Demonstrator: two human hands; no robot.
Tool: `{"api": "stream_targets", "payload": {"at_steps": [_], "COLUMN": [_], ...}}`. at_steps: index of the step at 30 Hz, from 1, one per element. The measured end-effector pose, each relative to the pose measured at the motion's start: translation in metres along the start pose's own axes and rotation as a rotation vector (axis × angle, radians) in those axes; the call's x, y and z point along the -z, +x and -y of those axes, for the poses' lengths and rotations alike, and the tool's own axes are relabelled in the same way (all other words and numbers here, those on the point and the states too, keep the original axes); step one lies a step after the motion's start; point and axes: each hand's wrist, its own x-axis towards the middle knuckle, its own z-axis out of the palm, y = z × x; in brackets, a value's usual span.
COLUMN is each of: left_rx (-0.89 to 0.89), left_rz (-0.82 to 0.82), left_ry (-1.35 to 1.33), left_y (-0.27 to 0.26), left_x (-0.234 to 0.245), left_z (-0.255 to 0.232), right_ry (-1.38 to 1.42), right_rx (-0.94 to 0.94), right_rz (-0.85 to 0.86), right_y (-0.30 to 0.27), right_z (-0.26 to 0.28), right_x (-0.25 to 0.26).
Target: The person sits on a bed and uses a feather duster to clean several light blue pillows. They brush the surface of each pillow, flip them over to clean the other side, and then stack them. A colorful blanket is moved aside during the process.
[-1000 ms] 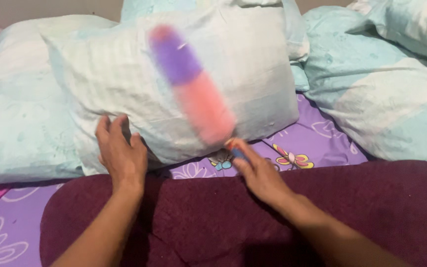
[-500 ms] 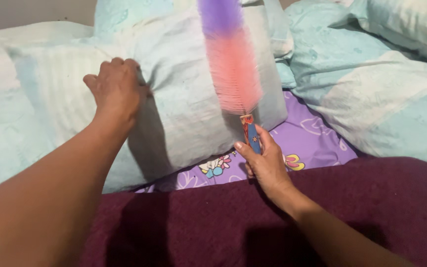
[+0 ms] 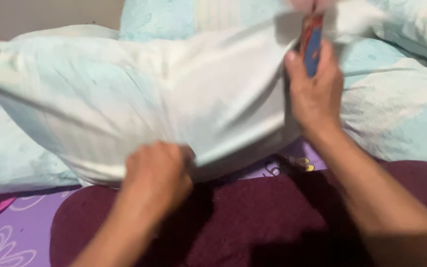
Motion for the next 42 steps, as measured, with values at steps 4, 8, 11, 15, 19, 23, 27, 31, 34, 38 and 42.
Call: {"api": "stream_targets", "payload": {"at_steps": [4,8,11,15,19,23,27,31,34,38,42], "left_rx": [-0.127,-0.044,0.058,0.448,0.485,0.499,0.62,0.702,0.826,0.908,0.815], "left_rz": [0.132,0.305,0.41,0.631,0.34,0.021,-0.07,-0.031,-0.066,0.033,0.462], "left_ry": [-0.036,-0.223,-0.429,-1.082,-1.752,-2.052,-2.111,-2.042,-2.017,-1.927,-1.643], "left_y": [-0.058,-0.076,-0.069,-0.045,-0.024,0.005,0.039,0.051,0.017,-0.008,-0.022], "left_x": [-0.014,-0.06,-0.113,-0.18,-0.217,-0.211,-0.178,-0.151,-0.154,-0.153,-0.13], "left_z": [-0.019,-0.014,-0.011,-0.029,-0.039,-0.044,-0.048,-0.056,-0.031,-0.009,-0.015], "right_ry": [0.008,-0.129,-0.368,-0.275,-0.122,0.097,0.19,-0.009,-0.031,0.047,-0.115], "right_rx": [0.227,0.004,-0.125,0.022,-0.034,-0.023,0.166,-0.004,-0.095,-0.446,-0.237], "right_rz": [0.003,0.453,0.782,0.761,0.775,0.697,0.623,0.689,0.798,0.631,0.26], "right_y": [0.016,0.012,-0.002,-0.007,-0.01,-0.003,0.003,-0.01,-0.047,-0.085,-0.097], "right_z": [0.035,0.069,0.079,0.078,0.081,0.09,0.086,0.052,0.031,-0.006,-0.041], "right_x": [0.016,0.017,0.019,0.024,0.033,0.049,0.045,0.031,0.018,0.009,0.014]}}
